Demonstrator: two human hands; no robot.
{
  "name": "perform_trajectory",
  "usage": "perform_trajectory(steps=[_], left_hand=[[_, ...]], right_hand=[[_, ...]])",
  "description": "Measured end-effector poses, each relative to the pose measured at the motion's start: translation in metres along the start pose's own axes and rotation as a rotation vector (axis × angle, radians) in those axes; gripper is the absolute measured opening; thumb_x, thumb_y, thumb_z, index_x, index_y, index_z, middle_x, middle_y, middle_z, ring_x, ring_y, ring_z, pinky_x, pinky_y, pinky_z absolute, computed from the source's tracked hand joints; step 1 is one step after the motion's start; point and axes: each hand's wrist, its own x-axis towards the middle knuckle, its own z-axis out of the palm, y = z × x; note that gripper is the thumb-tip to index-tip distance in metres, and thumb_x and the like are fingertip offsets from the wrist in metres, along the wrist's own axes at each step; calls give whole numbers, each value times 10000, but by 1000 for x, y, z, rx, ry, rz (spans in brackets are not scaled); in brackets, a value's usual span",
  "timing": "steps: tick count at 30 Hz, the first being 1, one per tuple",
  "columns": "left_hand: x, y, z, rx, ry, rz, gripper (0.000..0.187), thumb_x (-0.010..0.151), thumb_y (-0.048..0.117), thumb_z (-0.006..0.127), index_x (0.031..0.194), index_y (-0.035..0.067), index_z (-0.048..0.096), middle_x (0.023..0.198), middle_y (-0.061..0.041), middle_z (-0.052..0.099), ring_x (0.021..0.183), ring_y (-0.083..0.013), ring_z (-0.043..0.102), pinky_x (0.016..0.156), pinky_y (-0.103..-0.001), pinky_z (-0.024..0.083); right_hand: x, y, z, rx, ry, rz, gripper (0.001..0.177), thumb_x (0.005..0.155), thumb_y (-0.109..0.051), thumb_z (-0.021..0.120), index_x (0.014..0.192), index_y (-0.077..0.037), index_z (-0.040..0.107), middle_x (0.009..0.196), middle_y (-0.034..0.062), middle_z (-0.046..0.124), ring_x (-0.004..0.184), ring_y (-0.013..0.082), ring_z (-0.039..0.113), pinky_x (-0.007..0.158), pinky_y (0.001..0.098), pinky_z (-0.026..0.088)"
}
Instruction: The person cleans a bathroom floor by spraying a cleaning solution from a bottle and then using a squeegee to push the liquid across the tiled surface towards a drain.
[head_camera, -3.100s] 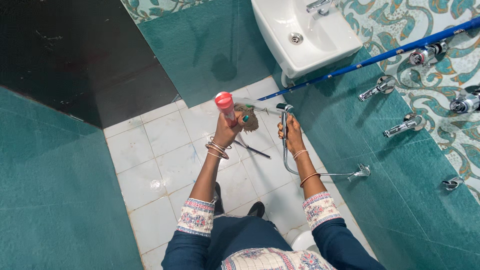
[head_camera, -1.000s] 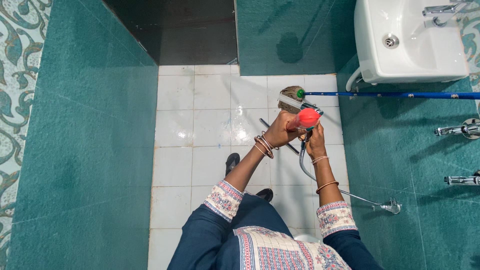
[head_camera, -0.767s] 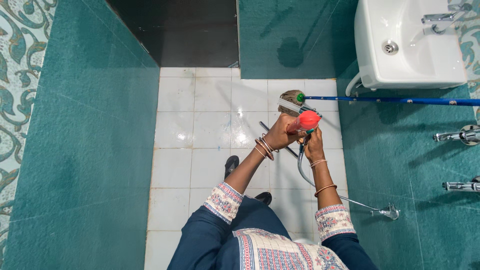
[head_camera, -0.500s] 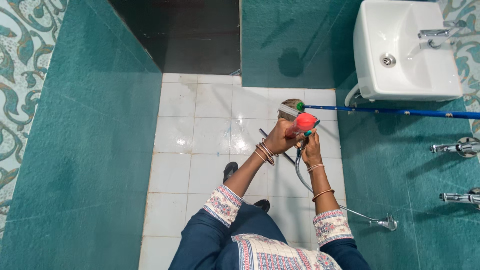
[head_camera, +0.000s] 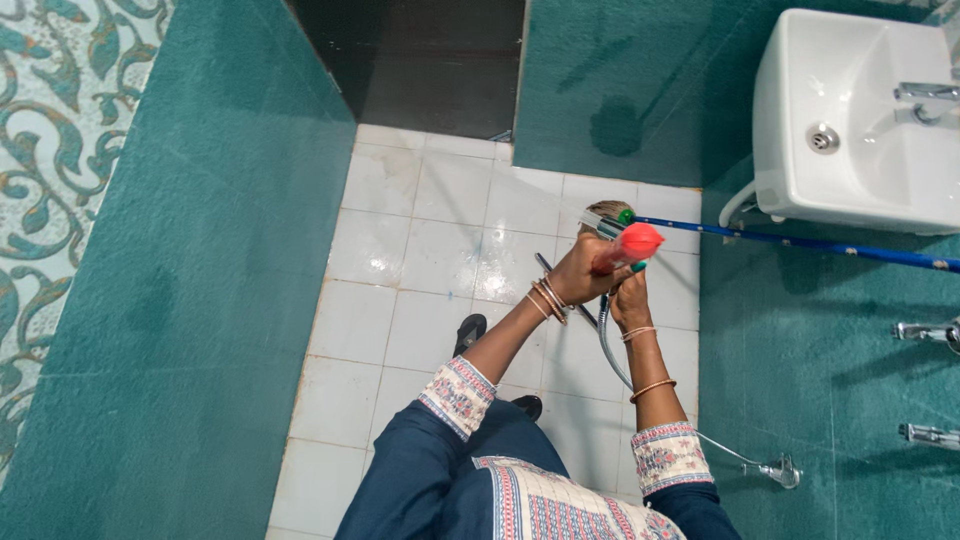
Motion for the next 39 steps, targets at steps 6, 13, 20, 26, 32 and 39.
perform_trajectory(steps=[6,13,20,26,32,39], left_hand=[[3,-8,8,76,-16,-67,316,947,349,728,872,43,720,677,-74,706,611,-157,695,606,-315,551],[7,-5,14,-67,53,107,479,994,480,640,1116,20,692,904,-110,752,841,-185,746,770,-313,592],[2,0,8,46,36,-28,483,945,427,706,680,40,593,556,-57,577,504,-140,532,510,-346,449],[4,14,4,-1,56,6,465,945,376,716,688,16,574,571,-71,558,521,-143,509,529,-343,446],[8,-1,8,-72,17,128,218,957,227,719,964,12,681,774,-82,697,674,-146,658,645,-325,538],[23,-17,11,151,-37,61,178,907,142,797,883,-2,695,633,-108,592,596,-163,504,605,-350,435]], right_hand=[[-2,-7,7,-25,-65,2,370,1087,-288,614,1375,-85,501,1215,49,610,1078,147,619,890,288,530],[-2,-13,7,-22,-80,21,359,1069,-298,613,1340,-82,517,1239,60,612,1142,166,620,996,332,526],[0,-22,9,-13,-114,68,392,1061,-374,607,1301,-74,530,1224,56,611,1139,165,619,997,337,533],[3,-22,10,-74,-173,25,376,1049,-334,638,1301,-74,534,1237,49,598,1147,166,606,1011,336,524],[-10,-21,2,-79,3,-31,278,1124,-312,581,1232,-60,534,1097,24,599,947,117,605,782,280,545],[-40,-61,7,-128,24,8,483,1028,-532,519,1153,-68,564,820,25,580,636,72,524,522,204,440]])
